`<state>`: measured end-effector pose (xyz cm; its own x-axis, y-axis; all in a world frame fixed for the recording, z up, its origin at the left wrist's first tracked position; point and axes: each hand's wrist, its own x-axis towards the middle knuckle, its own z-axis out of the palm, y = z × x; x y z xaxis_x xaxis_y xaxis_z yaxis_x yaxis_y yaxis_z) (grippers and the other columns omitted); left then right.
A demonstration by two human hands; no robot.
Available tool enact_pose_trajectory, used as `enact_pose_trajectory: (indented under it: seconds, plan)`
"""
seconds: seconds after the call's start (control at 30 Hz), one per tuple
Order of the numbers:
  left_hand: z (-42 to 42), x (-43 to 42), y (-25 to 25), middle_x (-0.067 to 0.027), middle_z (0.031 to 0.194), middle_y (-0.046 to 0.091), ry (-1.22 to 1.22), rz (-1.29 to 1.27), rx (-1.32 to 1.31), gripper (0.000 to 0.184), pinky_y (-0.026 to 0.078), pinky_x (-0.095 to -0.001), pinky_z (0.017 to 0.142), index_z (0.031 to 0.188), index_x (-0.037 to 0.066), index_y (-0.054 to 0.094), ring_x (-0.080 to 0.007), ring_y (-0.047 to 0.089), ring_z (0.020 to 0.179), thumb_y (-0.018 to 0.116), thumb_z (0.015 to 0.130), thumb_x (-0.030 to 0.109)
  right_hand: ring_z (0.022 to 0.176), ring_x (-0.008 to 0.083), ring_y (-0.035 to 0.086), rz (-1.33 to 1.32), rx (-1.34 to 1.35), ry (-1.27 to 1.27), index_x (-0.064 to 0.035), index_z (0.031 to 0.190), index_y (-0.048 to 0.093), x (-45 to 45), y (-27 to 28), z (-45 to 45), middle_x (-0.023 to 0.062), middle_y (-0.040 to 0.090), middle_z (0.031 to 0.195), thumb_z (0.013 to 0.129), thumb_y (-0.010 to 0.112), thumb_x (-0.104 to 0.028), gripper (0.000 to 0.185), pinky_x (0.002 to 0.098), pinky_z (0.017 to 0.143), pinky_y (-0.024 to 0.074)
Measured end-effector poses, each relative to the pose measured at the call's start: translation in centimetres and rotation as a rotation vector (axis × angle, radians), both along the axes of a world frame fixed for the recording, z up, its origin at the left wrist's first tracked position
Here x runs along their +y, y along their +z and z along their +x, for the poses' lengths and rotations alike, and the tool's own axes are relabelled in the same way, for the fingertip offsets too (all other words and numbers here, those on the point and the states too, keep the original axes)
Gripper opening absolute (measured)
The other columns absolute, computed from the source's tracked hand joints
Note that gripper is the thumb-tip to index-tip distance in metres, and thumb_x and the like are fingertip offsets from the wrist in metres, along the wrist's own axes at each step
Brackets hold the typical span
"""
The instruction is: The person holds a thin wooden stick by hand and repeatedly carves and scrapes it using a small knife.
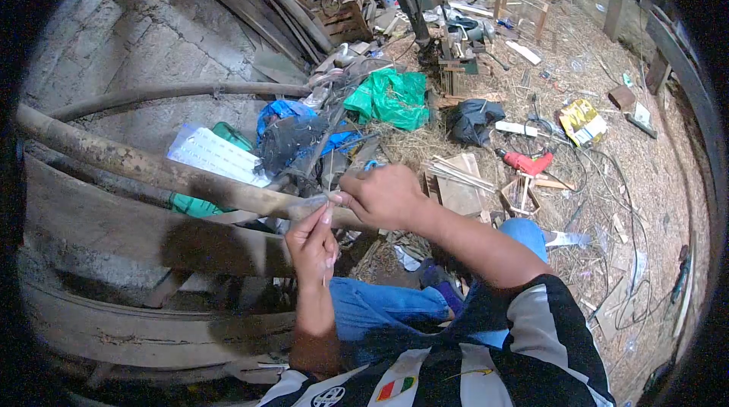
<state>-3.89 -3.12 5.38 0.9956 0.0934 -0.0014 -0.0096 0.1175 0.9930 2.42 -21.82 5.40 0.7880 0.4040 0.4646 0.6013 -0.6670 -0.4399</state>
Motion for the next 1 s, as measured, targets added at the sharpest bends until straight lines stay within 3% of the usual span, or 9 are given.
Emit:
enact_pose_trajectory:
  seconds: [0.13, 0.33, 0.43, 0.57, 0.73, 0.83, 0.93, 1.0]
  plan:
    - [-0.3, -0.1, -0.3, 0.004, 0.055, 0.05, 0.024, -0.001, -0.012, 0.025, 0.027, -0.0204, 0.035, 0.119, -0.001, 0.069, -0.0015, 0.037, 0.04, 0.065, 0.096, 0.008, 0.058, 0.0368, 0.065, 0.053, -0.001, -0.078, -0.0143, 0.088, 0.063, -0.6, -0.7, 1.6, 0.0137, 0.064, 0.064, 0.099, 0.048, -0.046, 0.037, 0.0515, 0.05, 0.0495]
    - [0.1, -0.2, -1.2, 0.0025, 0.059, 0.055, 0.044, -0.018, 0.012, 0.026, 0.028, -0.0198, 0.036, 0.119, -0.001, 0.069, -0.0013, 0.039, 0.041, 0.066, 0.095, 0.006, 0.063, 0.0379, 0.065, 0.001, 0.054, -0.024, -0.0162, 0.092, 0.065, -0.2, -0.6, 1.1, 0.013, 0.064, 0.067, 0.097, 0.051, -0.045, 0.033, 0.0505, 0.054, 0.0492]
    - [-0.1, 0.1, -1.6, 0.0019, 0.061, 0.057, 0.012, -0.016, -0.028, 0.026, 0.028, -0.0195, 0.036, 0.12, 0.0, 0.069, -0.0013, 0.04, 0.041, 0.066, 0.094, 0.006, 0.062, 0.0379, 0.065, 0.024, 0.154, -0.153, -0.0155, 0.091, 0.065, -1.5, -0.3, 3.0, 0.014, 0.063, 0.065, 0.098, 0.052, -0.046, 0.034, 0.0501, 0.054, 0.0487]
    - [0.1, 0.1, -1.3, 0.0023, 0.06, 0.056, 0.019, 0.013, -0.007, 0.025, 0.028, -0.0197, 0.036, 0.119, 0.0, 0.07, -0.0014, 0.04, 0.041, 0.066, 0.094, 0.006, 0.064, 0.0387, 0.067, 0.022, 0.11, -0.015, -0.0162, 0.092, 0.067, -0.4, -0.6, 1.6, 0.016, 0.065, 0.067, 0.099, 0.045, -0.052, 0.042, 0.0526, 0.056, 0.0515]
    - [0.3, 0.8, -1.9, 0.0024, 0.059, 0.055, -0.041, -0.034, 0.043, 0.024, 0.028, -0.02, 0.036, 0.118, 0.0, 0.07, -0.0013, 0.039, 0.04, 0.066, 0.094, 0.006, 0.066, 0.0396, 0.067, 0.015, 0.179, -0.071, -0.0148, 0.095, 0.068, -1.0, -0.6, 2.7, 0.0177, 0.066, 0.068, 0.099, 0.044, -0.051, 0.044, 0.0534, 0.06, 0.0524]
    - [0.3, 0.7, -2.0, -0.0046, 0.064, 0.064, -0.047, -0.01, 0.023, 0.025, 0.031, -0.0207, 0.033, 0.119, -0.002, 0.069, -0.0041, 0.037, 0.037, 0.063, 0.096, 0.005, 0.068, 0.0398, 0.067, -0.017, 0.188, -0.086, -0.0138, 0.095, 0.068, -0.8, -0.5, 2.9, 0.0175, 0.067, 0.07, 0.1, 0.043, -0.052, 0.047, 0.0534, 0.061, 0.0528]
    - [0.1, 0.4, -2.0, -0.0019, 0.057, 0.057, -0.009, -0.021, 0.054, 0.024, 0.03, -0.0205, 0.032, 0.118, -0.002, 0.069, -0.0045, 0.036, 0.036, 0.063, 0.096, 0.005, 0.069, 0.0406, 0.067, 0.049, 0.283, -0.196, -0.0125, 0.091, 0.069, -1.5, -1.5, 4.2, 0.0169, 0.068, 0.073, 0.1, 0.041, -0.055, 0.052, 0.0542, 0.063, 0.0527]
    - [0.3, 0.4, -2.4, 0.0002, 0.053, 0.05, 0.025, -0.007, 0.026, 0.025, 0.029, -0.0207, 0.032, 0.119, -0.003, 0.068, -0.0048, 0.035, 0.035, 0.061, 0.096, 0.006, 0.072, 0.0421, 0.067, 0.226, 0.267, -0.244, -0.0124, 0.09, 0.07, -2.2, -1.9, 5.1, 0.0179, 0.068, 0.075, 0.1, 0.04, -0.057, 0.054, 0.0545, 0.064, 0.0524]
